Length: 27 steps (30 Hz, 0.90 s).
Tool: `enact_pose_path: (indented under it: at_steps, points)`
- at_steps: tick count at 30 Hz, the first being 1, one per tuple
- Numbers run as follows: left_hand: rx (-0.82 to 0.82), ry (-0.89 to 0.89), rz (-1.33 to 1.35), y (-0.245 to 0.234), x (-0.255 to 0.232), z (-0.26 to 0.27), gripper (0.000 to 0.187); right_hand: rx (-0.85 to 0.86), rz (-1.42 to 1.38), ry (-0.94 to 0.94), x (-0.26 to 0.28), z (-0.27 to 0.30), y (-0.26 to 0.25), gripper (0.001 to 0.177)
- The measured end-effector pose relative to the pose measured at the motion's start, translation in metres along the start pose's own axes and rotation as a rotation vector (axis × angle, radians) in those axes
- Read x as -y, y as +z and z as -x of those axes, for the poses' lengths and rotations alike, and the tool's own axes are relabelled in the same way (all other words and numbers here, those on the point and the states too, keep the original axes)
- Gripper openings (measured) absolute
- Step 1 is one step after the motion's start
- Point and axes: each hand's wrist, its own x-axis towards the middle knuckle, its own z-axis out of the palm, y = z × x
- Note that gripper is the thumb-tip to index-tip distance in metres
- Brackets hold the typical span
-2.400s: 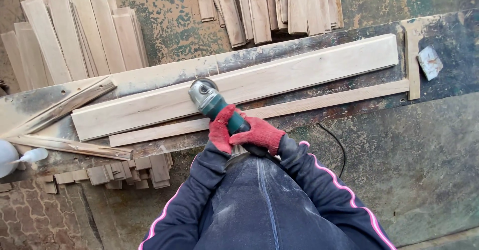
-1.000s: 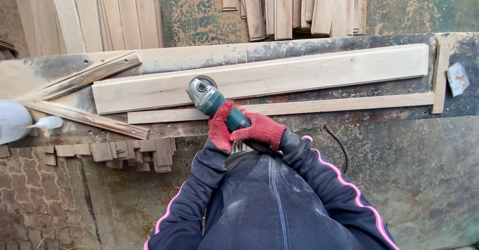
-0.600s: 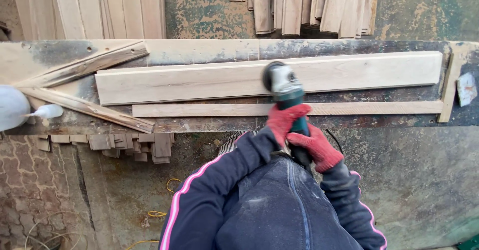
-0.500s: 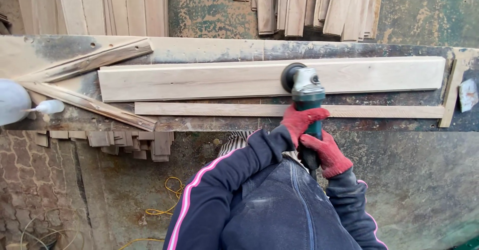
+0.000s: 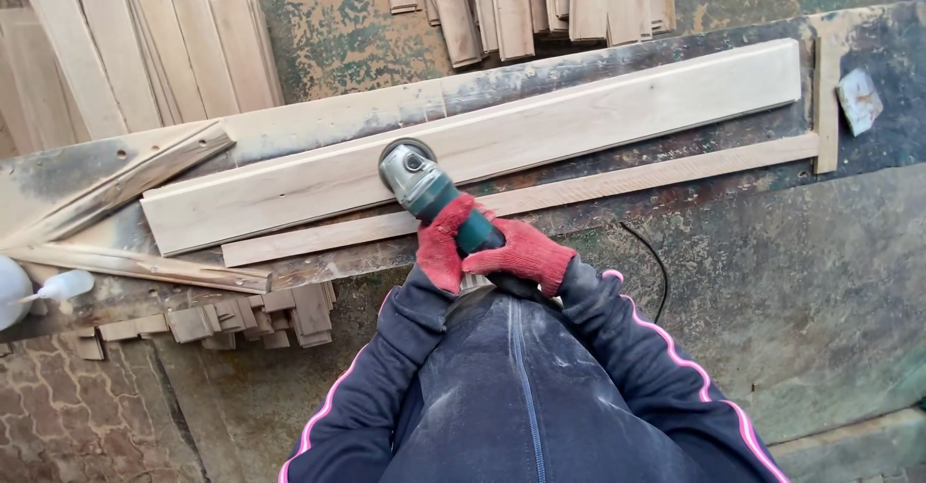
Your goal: Sanding a wooden plank using a handheld power sander (angle grinder with sanding disc).
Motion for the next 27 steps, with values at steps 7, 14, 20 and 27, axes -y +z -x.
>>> enact_pose_path:
  at_steps: [7,14,20,27]
  points:
    - [0.1,0.008,0.096,0.026,0.038,-0.017,0.051,-0.018,0.039,0.004,-0.022,0.0,-0.039,0.049]
    - [0.504,-0.112,-0.052,0.108,0.096,-0.01,0.035,-0.214,-0.147,-0.032,-0.081,0.016,-0.14,0.043]
    - [0.45,-0.043,0.026,0.173,0.19,-0.043,0.06,-0.293,-0.162,-0.023,-0.106,0.041,-0.203,0.033]
    - [0.433,-0.097,-0.137,0.161,0.133,0.003,0.047,-0.044,-0.151,-0.074,-0.096,0.027,-0.209,0.034]
